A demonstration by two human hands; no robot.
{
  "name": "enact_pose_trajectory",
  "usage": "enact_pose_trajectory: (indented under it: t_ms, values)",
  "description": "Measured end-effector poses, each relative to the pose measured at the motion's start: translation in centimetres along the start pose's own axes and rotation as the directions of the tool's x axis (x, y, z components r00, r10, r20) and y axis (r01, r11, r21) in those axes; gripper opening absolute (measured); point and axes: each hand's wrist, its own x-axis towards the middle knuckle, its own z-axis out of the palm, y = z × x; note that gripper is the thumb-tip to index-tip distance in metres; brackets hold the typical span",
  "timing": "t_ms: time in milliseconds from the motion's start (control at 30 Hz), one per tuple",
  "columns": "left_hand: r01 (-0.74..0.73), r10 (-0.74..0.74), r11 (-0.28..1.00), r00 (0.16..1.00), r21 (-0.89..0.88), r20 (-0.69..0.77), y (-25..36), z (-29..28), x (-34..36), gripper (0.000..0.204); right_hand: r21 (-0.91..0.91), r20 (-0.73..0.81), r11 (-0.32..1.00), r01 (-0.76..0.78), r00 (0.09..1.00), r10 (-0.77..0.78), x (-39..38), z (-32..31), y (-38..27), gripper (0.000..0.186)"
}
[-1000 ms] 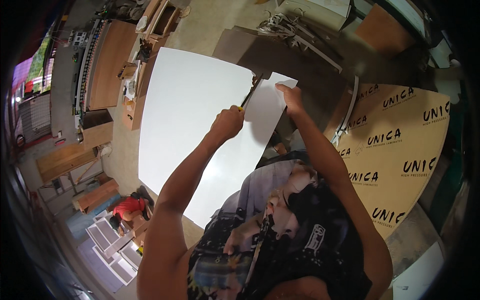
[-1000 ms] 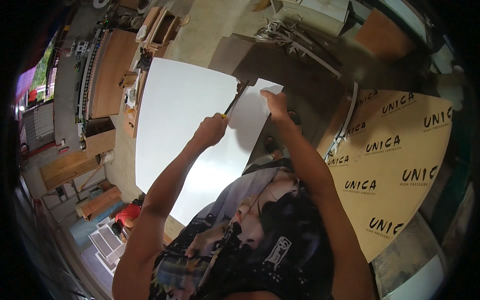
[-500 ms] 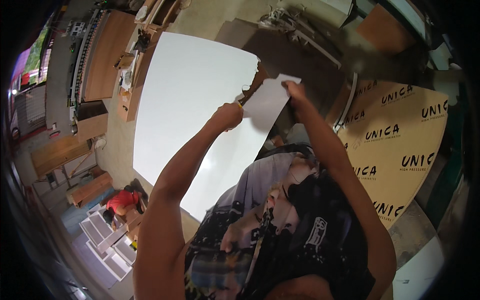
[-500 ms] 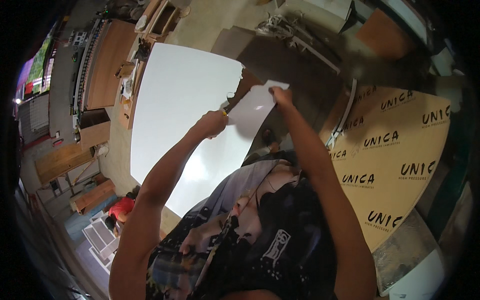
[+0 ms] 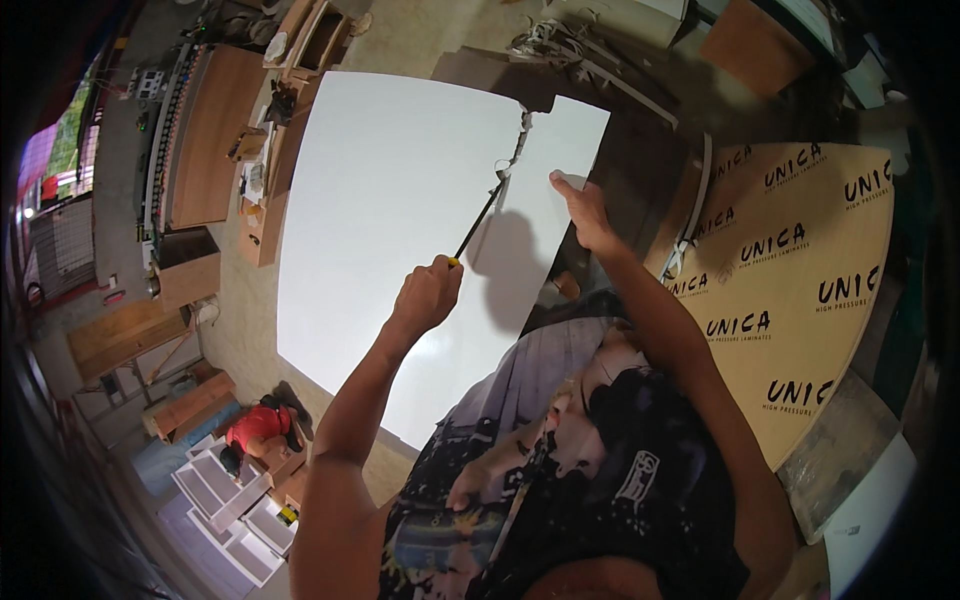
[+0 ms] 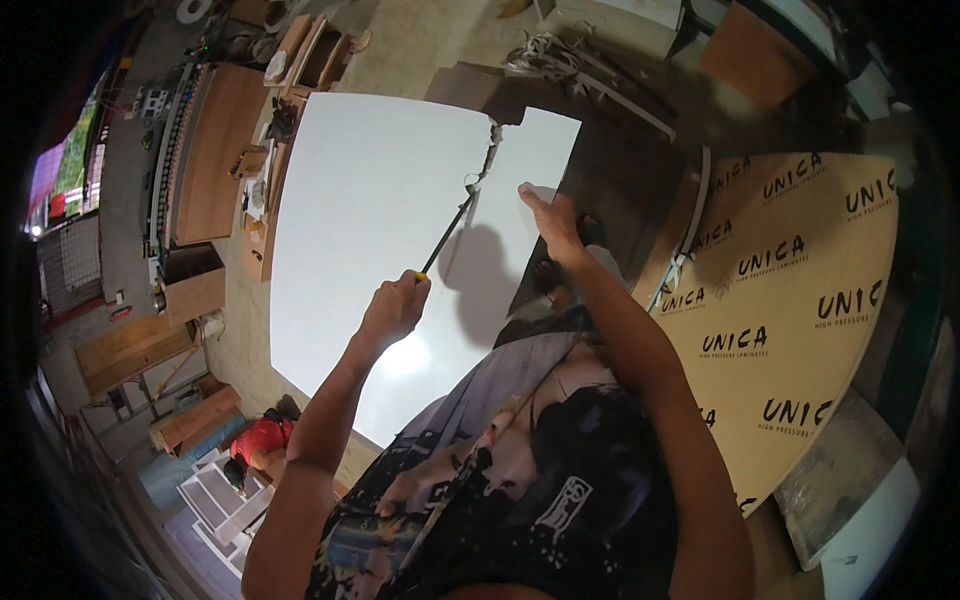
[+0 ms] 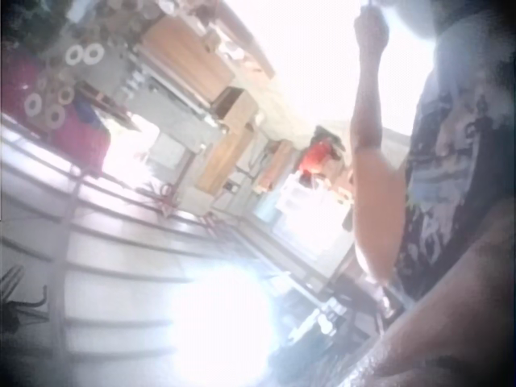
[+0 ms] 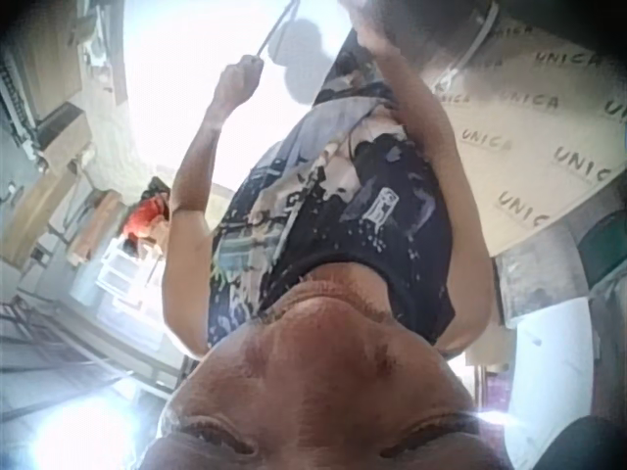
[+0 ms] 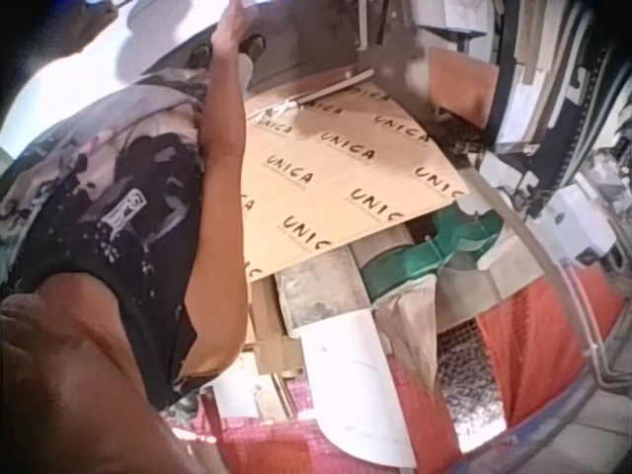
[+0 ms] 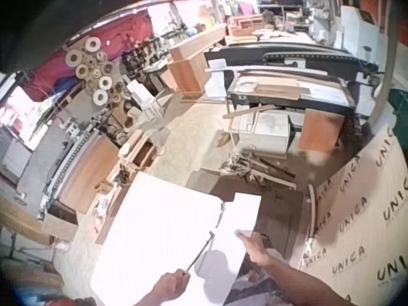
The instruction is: The person uses a utility knife to score and snap a large white laminate sheet. They repeatedly score the edges, rotate the sheet, and break off sections to shape the material.
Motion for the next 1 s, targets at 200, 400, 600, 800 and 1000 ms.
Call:
enact_pose_trajectory:
  t_ms: [200, 400, 600, 800, 1000]
  values:
    - [0.143, -0.15, 0.987, 0.983, 0.075, 0.105, 1.2, -0.2, 0.2, 0.036, 0.098, -0.048, 0.99, 0.104, 0.994, -0.1, -0.3, 0.8, 1.4, 0.035]
    - [0.297, -0.311, 0.95, 0.903, 0.093, 0.296, 2.1, 1.4, 3.4, 0.043, 0.018, -0.133, 1.0, 0.017, 0.991, -0.014, 0.5, 0.6, 4.4, 0.036]
    - [0.221, -0.268, 0.948, 0.944, 0.229, 0.195, 0.9, -0.3, -3.0, 0.035, 0.001, -0.113, 1.0, 0.002, 0.994, -0.002, 1.4, 0.8, 4.0, 0.039]
    - [0.235, -0.29, 0.938, 0.935, 0.257, 0.204, 0.3, 1.0, -3.4, 0.033, -0.086, -0.161, 0.992, 0.096, 0.981, -0.109, 2.3, 0.6, 4.8, 0.041]
    - [0.329, -0.352, 0.936, 0.863, 0.126, 0.362, -1.7, 3.7, -1.7, 0.035, -0.281, -0.195, 0.958, 0.057, 0.974, -0.115, 2.6, -2.2, 9.8, 0.035]
